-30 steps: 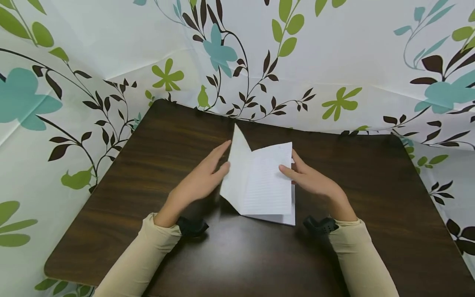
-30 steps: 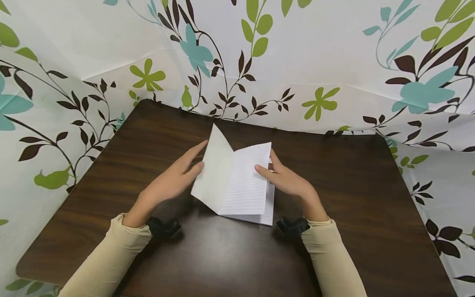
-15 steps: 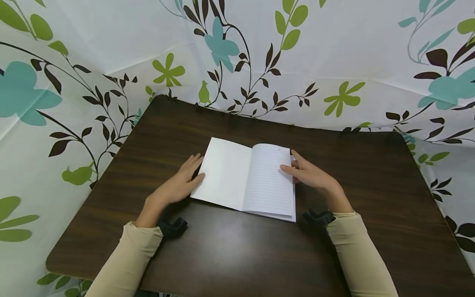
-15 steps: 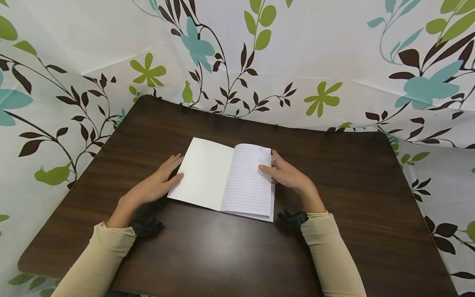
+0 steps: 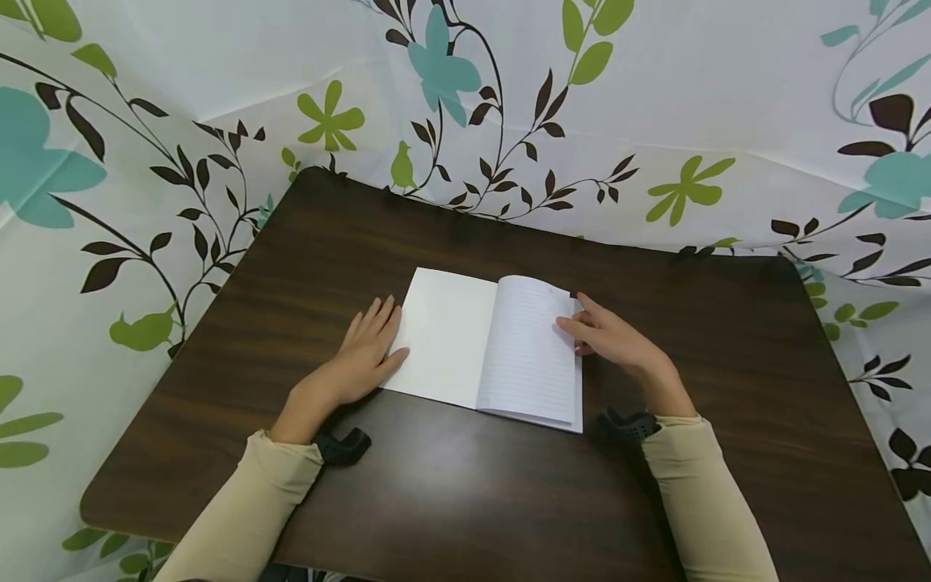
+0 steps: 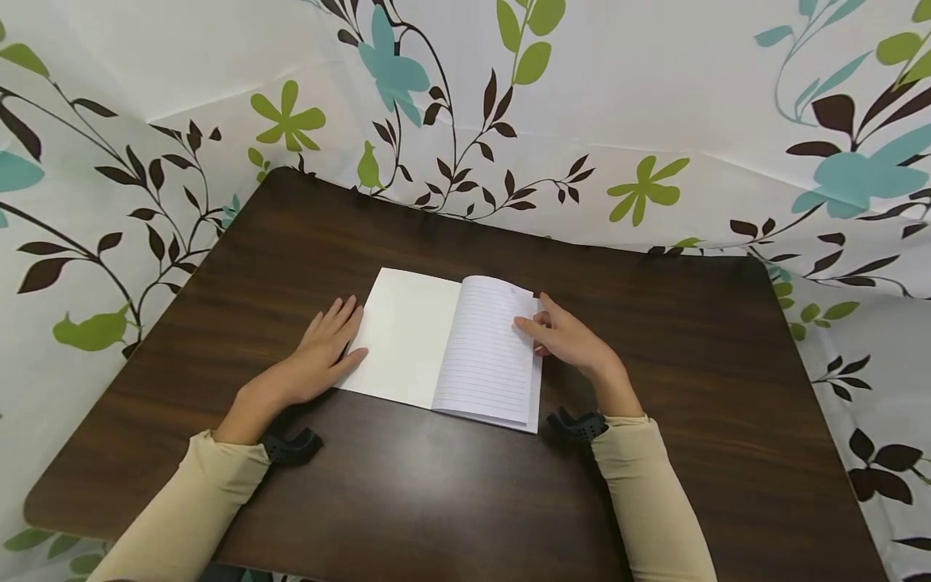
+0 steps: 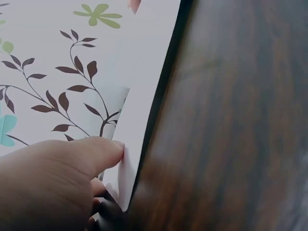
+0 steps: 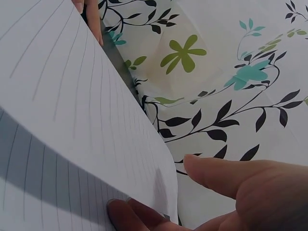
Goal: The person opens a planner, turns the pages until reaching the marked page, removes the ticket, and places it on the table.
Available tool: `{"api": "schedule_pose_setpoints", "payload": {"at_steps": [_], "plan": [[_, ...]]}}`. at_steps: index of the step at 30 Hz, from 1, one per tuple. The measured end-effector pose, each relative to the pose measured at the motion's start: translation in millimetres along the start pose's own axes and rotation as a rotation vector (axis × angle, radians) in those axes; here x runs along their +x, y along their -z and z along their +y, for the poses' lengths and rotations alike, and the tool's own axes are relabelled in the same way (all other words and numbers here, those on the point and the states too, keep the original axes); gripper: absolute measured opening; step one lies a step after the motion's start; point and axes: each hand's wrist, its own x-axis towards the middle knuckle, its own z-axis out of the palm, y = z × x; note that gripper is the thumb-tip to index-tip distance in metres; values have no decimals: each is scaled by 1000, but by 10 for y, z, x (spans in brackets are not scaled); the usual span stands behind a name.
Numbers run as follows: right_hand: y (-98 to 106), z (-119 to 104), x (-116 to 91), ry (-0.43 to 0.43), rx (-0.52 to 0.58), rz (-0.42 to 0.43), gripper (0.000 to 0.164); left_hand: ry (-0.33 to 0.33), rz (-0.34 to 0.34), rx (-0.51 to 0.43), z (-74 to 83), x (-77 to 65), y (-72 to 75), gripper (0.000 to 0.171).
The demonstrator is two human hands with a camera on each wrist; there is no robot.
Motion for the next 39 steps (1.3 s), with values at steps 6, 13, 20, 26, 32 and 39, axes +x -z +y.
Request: {"api": "schedule_pose_setpoints", "payload": {"at_steps": [6, 13, 20, 26, 32, 39], "plan": [[14, -38, -26, -4, 34, 40, 92, -21, 23, 16, 2, 5, 49, 74], [4, -62, -10, 22, 44, 163, 87, -23, 24, 54, -4, 6, 53, 74], [-6, -60, -17, 11, 119, 219, 66, -27, 30, 60, 3, 9, 67, 73], [-25, -141, -32, 60, 167, 226, 44, -19, 26, 53, -2, -9, 80, 73], [-78, -324, 8, 130, 168, 252, 42, -15, 36, 51, -41, -40, 62, 72], [-211, -462, 30, 139, 218, 271, 37, -20, 30, 49, -57, -46, -12, 72]]}}
